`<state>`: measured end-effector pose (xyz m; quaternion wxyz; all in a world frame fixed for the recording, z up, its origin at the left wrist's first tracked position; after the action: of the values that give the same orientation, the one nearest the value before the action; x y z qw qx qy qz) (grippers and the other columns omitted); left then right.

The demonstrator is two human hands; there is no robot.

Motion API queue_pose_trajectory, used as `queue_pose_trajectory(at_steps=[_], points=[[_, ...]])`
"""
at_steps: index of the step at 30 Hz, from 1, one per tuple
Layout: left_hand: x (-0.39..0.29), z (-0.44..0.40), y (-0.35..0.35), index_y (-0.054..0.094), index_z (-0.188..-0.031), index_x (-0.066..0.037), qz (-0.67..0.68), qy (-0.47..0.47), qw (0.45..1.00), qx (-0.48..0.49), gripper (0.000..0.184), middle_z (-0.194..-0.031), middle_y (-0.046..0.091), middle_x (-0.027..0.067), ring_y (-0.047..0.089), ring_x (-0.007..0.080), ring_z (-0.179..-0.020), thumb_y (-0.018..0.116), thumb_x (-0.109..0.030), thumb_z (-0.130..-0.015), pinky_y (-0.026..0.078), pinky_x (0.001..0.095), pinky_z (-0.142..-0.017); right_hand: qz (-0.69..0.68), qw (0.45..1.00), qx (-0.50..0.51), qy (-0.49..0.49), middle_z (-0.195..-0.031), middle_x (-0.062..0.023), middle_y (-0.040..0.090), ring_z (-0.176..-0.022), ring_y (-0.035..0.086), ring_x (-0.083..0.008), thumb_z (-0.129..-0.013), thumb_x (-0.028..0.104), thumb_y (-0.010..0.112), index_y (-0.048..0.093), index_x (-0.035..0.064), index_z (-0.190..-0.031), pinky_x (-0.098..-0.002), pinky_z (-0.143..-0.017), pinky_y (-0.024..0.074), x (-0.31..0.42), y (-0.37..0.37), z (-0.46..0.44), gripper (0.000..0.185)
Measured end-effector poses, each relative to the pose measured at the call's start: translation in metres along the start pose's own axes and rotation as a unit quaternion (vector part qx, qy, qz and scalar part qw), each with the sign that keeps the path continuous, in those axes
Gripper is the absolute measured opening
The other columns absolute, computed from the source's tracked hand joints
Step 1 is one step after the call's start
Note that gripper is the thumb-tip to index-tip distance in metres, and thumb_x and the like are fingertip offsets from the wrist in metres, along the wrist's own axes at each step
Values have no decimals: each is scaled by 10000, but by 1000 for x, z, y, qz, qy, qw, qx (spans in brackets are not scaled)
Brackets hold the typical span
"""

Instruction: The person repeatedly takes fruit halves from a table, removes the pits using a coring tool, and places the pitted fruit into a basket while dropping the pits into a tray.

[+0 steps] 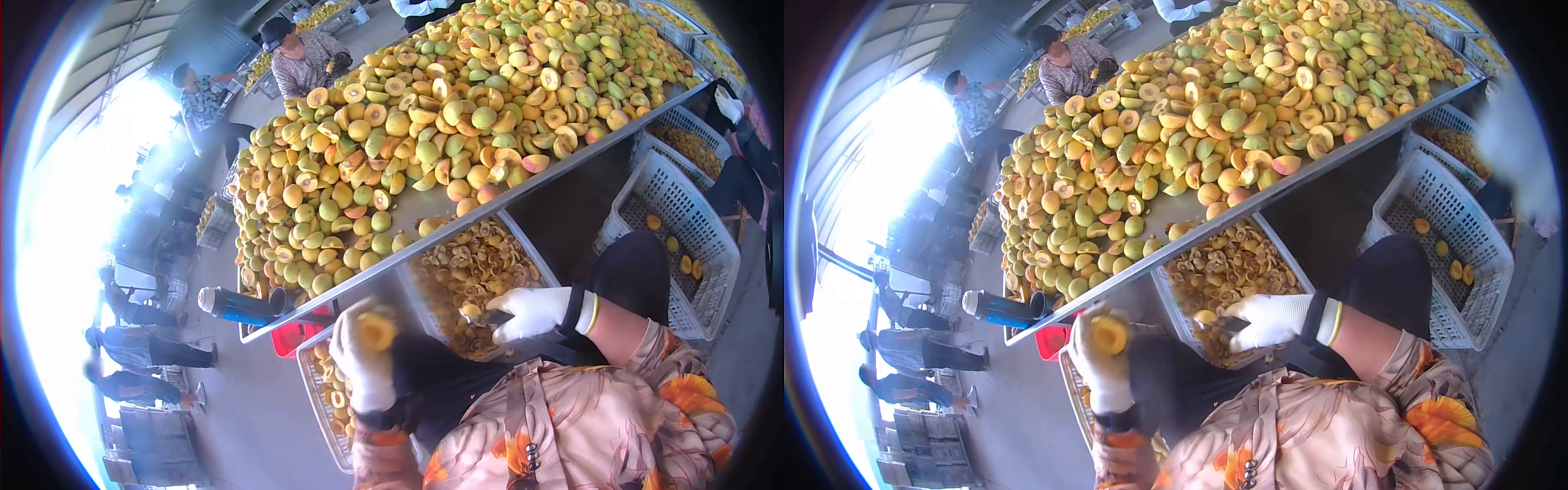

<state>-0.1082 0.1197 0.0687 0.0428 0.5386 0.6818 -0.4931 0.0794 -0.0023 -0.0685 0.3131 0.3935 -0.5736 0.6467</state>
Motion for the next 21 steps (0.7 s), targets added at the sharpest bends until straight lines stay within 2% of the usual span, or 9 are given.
queue_pose_trajectory(at_steps=[2, 4, 5, 6, 8, 11, 13, 17, 21], points=[[112, 46, -48, 676, -992, 6, 166, -241, 951, -103, 220, -952, 713, 126, 654, 169, -811, 659, -211, -960, 514, 333, -722, 144, 968, 83, 187, -1025, -258, 715, -998, 693, -407, -877, 302, 592, 626, -9, -1102, -503, -890, 516, -44, 6, 16, 386], [194, 95, -86, 741, -1078, -43, -179, -334, 924, 48, 300, -933, 728, 174, 696, 347, -900, 606, -287, -967, 519, 444, -809, 149, 969, 47, 190, -987, -264, 714, -943, 693, -424, -869, 256, 563, 626, 13, -1110, -519, -841, 529, -73, 14, 23, 348], [213, 115, -98, 710, -1164, -16, -350, -342, 862, 136, 413, -1093, 689, 195, 683, 327, -1004, 634, -348, -931, 510, 438, -916, 166, 967, 32, 191, -958, -252, 719, -917, 701, -416, -874, 259, 559, 630, 16, -1091, -524, -816, 534, -84, 18, 24, 333], [228, 130, -109, 686, -1213, -26, -462, -309, 819, 141, 483, -1217, 654, 216, 631, 416, -1122, 625, -402, -916, 496, 481, -978, 181, 961, 59, 202, -938, -240, 724, -890, 707, -413, -875, 252, 552, 625, 17, -1090, -530, -793, 537, -90, 23, 22, 327], [220, 108, -102, 664, -1238, -14, -481, -255, 826, 144, 454, -1281, 616, 225, 605, 414, -1162, 655, -339, -921, 497, 458, -989, 176, 956, 74, 221, -926, -233, 727, -883, 711, -407, -880, 237, 542, 617, 11, -1102, -531, -788, 539, -91, 22, 16, 326], [184, 15, -52, 669, -1212, 5, -308, -126, 940, 75, 389, -1238, 638, 215, 617, 399, -1135, 691, -244, -914, 499, 439, -980, 187, 959, 36, 212, -914, -225, 729, -866, 715, -400, -895, 242, 532, 606, 15, -1123, -531, -772, 542, -97, 16, 5, 330], [183, -46, -1, 676, -1163, 27, -236, -95, 965, 70, 322, -1096, 686, 196, 685, 317, -974, 701, -170, -910, 537, 387, -865, 176, 963, 9, 204, -926, -231, 729, -858, 713, -407, -909, 250, 511, 601, 10, -1134, -537, -766, 542, -93, 7, -2, 341], [160, -147, 125, 664, -1228, -43, -107, 0, 989, 106, 351, -1075, 675, 185, 651, 353, -950, 636, -161, -898, 521, 435, -850, 175, 953, 64, 239, -967, -234, 737, -888, 725, -392, -898, 209, 517, 618, 15, -1128, -517, -804, 558, -119, 22, -3, 318], [156, -203, 215, 592, -1350, -92, -315, 131, 916, 211, 476, -1321, 610, 169, 673, 384, -1004, 618, -187, -884, 552, 458, -877, 154, 957, 58, 238, -949, -247, 732, -891, 718, -414, -901, 270, 528, 606, 10, -1139, -523, -808, 553, -126, 20, -3, 361]])
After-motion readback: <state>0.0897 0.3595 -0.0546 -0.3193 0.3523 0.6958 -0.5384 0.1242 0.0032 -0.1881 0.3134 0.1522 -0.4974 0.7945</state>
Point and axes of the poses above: each hand's wrist, its own z-axis away from the middle knuckle, its own y-axis out of the palm, x = y × z, the point moved 10 cm from there along -z, towards the middle knuckle
